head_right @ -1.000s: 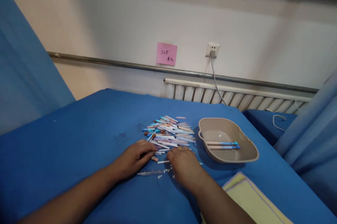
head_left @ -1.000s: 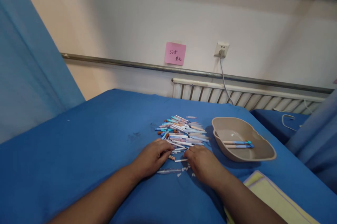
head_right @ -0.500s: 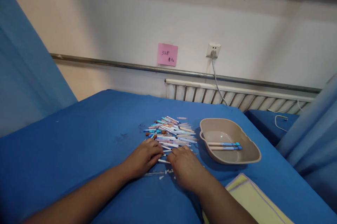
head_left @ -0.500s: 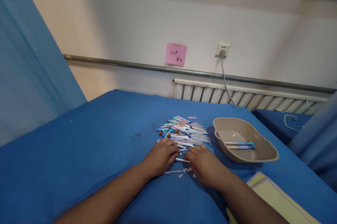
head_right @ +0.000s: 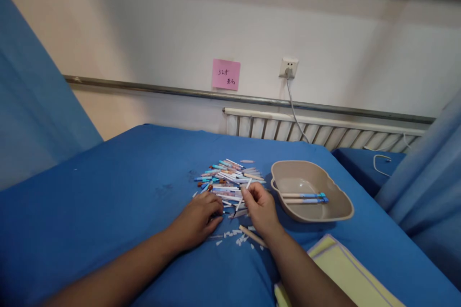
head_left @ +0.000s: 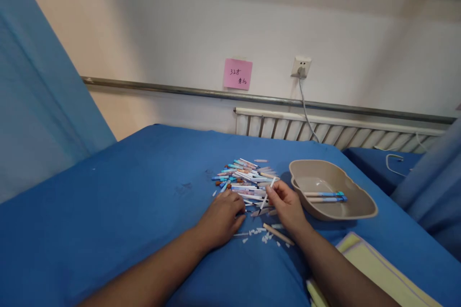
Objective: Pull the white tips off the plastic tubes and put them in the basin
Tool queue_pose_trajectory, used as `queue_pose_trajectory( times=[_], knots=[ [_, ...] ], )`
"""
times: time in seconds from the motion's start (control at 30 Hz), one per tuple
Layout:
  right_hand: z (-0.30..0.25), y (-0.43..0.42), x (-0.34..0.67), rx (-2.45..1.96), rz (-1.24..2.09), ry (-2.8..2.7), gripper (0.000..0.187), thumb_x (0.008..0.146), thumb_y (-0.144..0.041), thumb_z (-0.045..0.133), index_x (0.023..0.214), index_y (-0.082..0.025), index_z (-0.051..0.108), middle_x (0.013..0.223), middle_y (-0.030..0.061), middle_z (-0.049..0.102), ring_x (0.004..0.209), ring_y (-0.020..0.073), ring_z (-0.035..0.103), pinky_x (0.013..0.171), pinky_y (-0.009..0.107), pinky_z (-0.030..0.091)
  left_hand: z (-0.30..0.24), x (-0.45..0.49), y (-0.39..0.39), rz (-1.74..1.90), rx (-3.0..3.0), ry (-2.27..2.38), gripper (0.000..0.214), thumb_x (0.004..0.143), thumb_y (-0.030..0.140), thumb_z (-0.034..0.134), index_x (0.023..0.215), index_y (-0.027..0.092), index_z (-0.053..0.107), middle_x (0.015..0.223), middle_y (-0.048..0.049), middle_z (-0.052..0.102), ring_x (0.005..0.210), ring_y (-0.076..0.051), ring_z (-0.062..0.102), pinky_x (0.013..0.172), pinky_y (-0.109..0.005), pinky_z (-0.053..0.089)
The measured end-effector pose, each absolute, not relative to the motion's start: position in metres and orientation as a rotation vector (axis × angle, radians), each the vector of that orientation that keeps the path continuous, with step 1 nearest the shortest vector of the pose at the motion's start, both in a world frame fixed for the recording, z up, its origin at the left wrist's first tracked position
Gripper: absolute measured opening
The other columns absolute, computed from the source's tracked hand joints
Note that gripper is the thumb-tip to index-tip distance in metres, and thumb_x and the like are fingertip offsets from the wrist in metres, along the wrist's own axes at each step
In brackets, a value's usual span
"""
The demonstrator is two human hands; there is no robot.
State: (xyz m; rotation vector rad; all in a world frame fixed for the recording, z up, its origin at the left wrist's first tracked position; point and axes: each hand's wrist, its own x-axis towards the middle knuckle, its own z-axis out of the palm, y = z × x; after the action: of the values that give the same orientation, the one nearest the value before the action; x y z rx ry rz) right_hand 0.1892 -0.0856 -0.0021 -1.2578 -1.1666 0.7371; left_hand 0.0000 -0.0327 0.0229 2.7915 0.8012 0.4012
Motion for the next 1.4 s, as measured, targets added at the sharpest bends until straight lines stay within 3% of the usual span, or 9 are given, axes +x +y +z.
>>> queue_pose_trajectory(
  times=[0.13,0.27,0.4,0.53,0.87,1.4],
  knots=[
    [-0.004,-0.083,0.190,-1.259,0.811,-1.090,0.035,0.079,-0.050,0.054,0.065,-0.020,0.045,0.050,-0.0069,0.041,0.044,0.0086,0.037,0.042,0.020,0.030,0.022,0.011,-0.037,0.340,2.807,0.826,0.010,0.082,0.017,0.049,0.079,0.017,0.059,0.085,-0.0051,0.057,0.088,-0.021,0.049,0.081,-0.035,0.038],
    [-0.004,-0.082,0.190,-1.243,0.841,-1.047,0.037,0.078,-0.053,0.055,0.065,-0.020,0.047,0.051,-0.0052,0.049,0.043,0.0092,0.042,0.041,0.021,0.034,0.022,0.013,-0.040,0.361,2.788,0.825,0.014,0.086,0.016,0.045,0.079,0.017,0.057,0.085,-0.0060,0.057,0.085,-0.021,0.049,0.078,-0.035,0.038],
    [0.000,-0.082,0.189,-1.193,0.863,-0.970,0.036,0.075,-0.054,0.058,0.071,-0.019,0.050,0.056,-0.0029,0.057,0.044,0.0102,0.048,0.042,0.021,0.038,0.022,0.007,-0.038,0.520,2.638,0.874,0.011,0.087,0.020,0.045,0.083,0.018,0.055,0.087,-0.0049,0.057,0.086,-0.020,0.049,0.079,-0.034,0.038],
    [0.005,-0.086,0.186,-1.138,0.881,-0.908,0.036,0.075,-0.053,0.060,0.076,-0.018,0.050,0.060,-0.0015,0.061,0.046,0.0104,0.052,0.045,0.021,0.041,0.017,0.000,-0.033,0.634,2.295,0.861,0.015,0.089,0.026,0.042,0.082,0.018,0.053,0.078,-0.0018,0.056,0.075,-0.016,0.050,0.068,-0.027,0.039],
    [0.010,-0.094,0.178,-1.061,0.892,-0.939,0.032,0.079,-0.049,0.058,0.080,-0.019,0.051,0.064,-0.0005,0.064,0.050,0.0113,0.056,0.050,0.023,0.044,0.016,0.002,-0.038,0.710,1.638,0.749,0.021,0.073,0.033,0.064,0.076,0.015,0.053,0.071,0.0018,0.052,0.064,-0.011,0.046,0.060,-0.021,0.039],
    [0.013,-0.097,0.178,-1.091,0.886,-0.935,0.032,0.077,-0.050,0.060,0.079,-0.019,0.051,0.063,-0.0003,0.064,0.049,0.0116,0.056,0.049,0.023,0.044,0.017,0.003,-0.040,0.711,1.570,0.779,0.024,0.070,0.035,0.067,0.074,0.015,0.054,0.069,0.0024,0.052,0.063,-0.010,0.045,0.059,-0.021,0.037]
  ],
)
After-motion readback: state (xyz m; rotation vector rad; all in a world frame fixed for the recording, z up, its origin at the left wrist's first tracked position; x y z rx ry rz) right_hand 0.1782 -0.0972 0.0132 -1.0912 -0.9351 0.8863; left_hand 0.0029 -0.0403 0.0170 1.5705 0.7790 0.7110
